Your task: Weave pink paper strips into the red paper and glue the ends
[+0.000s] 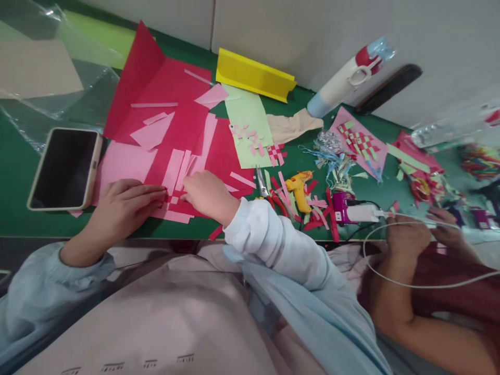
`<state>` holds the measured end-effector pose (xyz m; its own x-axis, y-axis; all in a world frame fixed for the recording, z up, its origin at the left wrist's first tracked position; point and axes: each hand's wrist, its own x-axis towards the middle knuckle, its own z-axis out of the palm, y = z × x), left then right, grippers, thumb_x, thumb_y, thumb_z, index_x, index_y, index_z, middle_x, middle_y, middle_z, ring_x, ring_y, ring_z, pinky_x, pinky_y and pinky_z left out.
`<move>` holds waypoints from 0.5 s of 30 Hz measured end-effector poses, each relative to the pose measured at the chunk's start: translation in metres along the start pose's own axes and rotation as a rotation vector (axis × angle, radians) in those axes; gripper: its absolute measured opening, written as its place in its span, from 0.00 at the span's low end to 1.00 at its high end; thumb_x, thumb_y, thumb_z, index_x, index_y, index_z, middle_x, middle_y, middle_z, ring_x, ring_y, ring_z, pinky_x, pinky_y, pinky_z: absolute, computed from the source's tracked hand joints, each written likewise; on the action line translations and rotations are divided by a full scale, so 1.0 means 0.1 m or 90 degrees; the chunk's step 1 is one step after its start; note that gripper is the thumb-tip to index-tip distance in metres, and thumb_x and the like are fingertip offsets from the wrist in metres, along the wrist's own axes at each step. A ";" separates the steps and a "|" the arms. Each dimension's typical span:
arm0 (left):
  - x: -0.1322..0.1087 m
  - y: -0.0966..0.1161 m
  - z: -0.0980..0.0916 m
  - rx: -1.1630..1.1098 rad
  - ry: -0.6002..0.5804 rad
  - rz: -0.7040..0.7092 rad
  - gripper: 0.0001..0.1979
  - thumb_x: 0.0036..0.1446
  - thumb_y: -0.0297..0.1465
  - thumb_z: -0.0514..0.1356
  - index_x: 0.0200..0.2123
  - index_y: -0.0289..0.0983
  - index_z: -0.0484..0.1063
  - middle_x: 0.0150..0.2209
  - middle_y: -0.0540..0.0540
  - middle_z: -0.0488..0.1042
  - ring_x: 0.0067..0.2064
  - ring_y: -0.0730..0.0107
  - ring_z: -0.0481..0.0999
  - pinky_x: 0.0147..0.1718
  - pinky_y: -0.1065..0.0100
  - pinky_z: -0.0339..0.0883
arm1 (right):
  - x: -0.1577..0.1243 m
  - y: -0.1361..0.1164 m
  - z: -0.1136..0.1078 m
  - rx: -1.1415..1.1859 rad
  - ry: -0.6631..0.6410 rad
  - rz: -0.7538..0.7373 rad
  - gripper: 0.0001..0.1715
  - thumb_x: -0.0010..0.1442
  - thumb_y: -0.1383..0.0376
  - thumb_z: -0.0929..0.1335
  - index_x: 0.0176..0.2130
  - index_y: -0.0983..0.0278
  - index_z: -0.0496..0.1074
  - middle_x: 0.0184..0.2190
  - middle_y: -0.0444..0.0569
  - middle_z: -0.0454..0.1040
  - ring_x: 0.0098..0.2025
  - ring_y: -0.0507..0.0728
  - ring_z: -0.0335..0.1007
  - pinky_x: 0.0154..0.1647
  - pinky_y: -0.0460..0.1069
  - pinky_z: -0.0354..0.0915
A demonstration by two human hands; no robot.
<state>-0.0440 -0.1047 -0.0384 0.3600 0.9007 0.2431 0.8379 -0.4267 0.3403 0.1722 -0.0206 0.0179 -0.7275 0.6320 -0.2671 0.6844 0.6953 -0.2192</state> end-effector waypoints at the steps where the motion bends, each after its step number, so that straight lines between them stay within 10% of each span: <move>1: 0.00 0.00 0.00 0.000 -0.001 -0.001 0.16 0.66 0.35 0.54 0.52 0.44 0.77 0.52 0.46 0.79 0.52 0.51 0.72 0.50 0.49 0.65 | -0.03 -0.01 0.01 -0.005 0.014 -0.010 0.15 0.66 0.61 0.68 0.42 0.72 0.76 0.37 0.56 0.77 0.41 0.59 0.70 0.43 0.52 0.59; 15: 0.01 -0.11 -0.07 -0.044 -0.045 0.072 0.21 0.62 0.35 0.57 0.57 0.42 0.72 0.53 0.44 0.78 0.55 0.54 0.74 0.56 0.52 0.66 | -0.18 -0.04 0.29 0.049 0.092 -0.094 0.17 0.67 0.64 0.66 0.52 0.69 0.75 0.43 0.57 0.69 0.47 0.60 0.64 0.50 0.54 0.61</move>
<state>-0.0562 -0.0995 -0.0355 0.4801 0.8494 0.2191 0.7614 -0.5275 0.3767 0.1843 -0.0449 -0.0035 -0.8158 0.5711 -0.0910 0.5671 0.7593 -0.3192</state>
